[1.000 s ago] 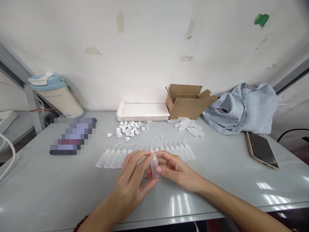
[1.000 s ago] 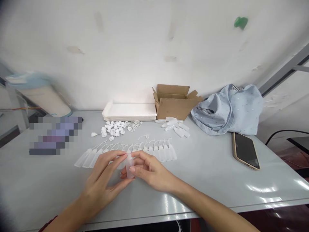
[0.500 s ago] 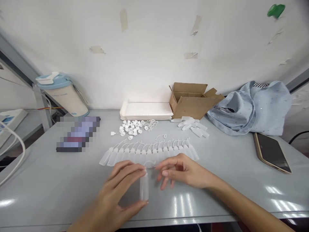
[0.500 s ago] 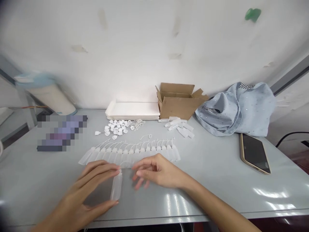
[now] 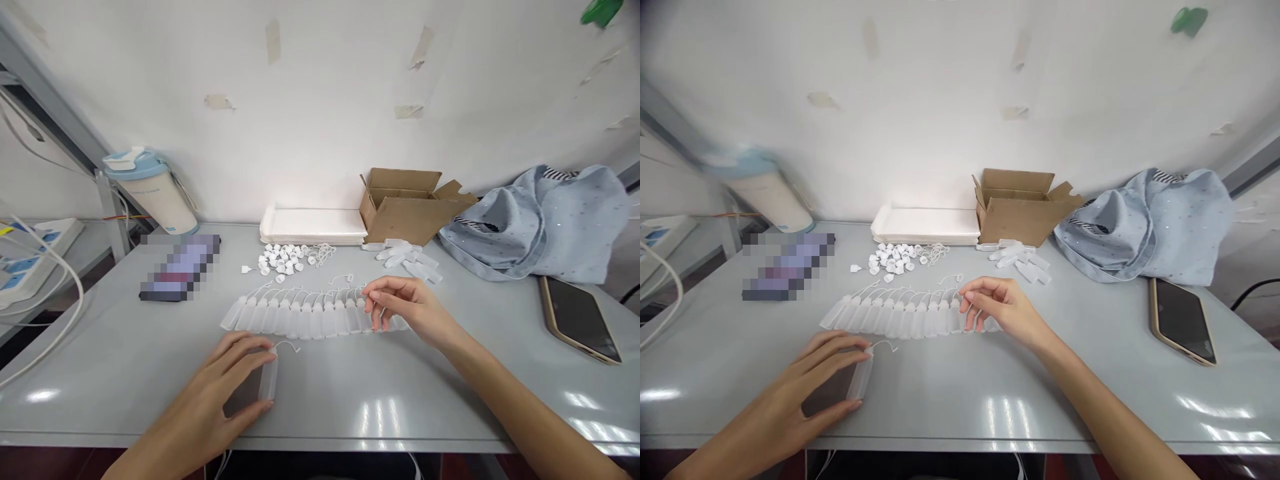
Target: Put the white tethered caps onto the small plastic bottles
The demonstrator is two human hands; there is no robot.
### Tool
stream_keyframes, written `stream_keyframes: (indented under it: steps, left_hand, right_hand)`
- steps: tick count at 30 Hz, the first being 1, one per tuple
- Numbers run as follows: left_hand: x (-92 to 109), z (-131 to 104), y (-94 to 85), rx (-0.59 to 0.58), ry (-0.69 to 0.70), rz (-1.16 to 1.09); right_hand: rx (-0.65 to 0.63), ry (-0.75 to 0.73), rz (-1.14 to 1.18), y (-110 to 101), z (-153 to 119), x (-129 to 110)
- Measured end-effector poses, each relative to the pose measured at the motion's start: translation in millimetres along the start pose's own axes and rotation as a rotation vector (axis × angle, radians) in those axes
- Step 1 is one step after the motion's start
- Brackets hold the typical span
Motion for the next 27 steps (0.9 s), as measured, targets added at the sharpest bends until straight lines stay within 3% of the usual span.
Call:
stream_keyframes:
  steps: [13, 27]
  left_hand:
    - [-3.0, 2.0, -5.0, -0.151, 0.018, 0.069]
    - [-9.1, -6.4, -2.5, -0.229, 0.005, 0.101]
  right_hand:
    - [0.098, -0.044, 0.027, -11.1, 1.3, -3.1]
    - [0.156, -0.081, 0.037, -20.0, 0.6, -7.7]
Point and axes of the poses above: each hand's wrist, its own z-axis towards the middle knuckle, its own y-axis out of the palm, x = y × z, the point moved 6 cm from there along z, towards the middle knuckle, and after that the axes turned 15 degrees about y, right-handed, at the moved point
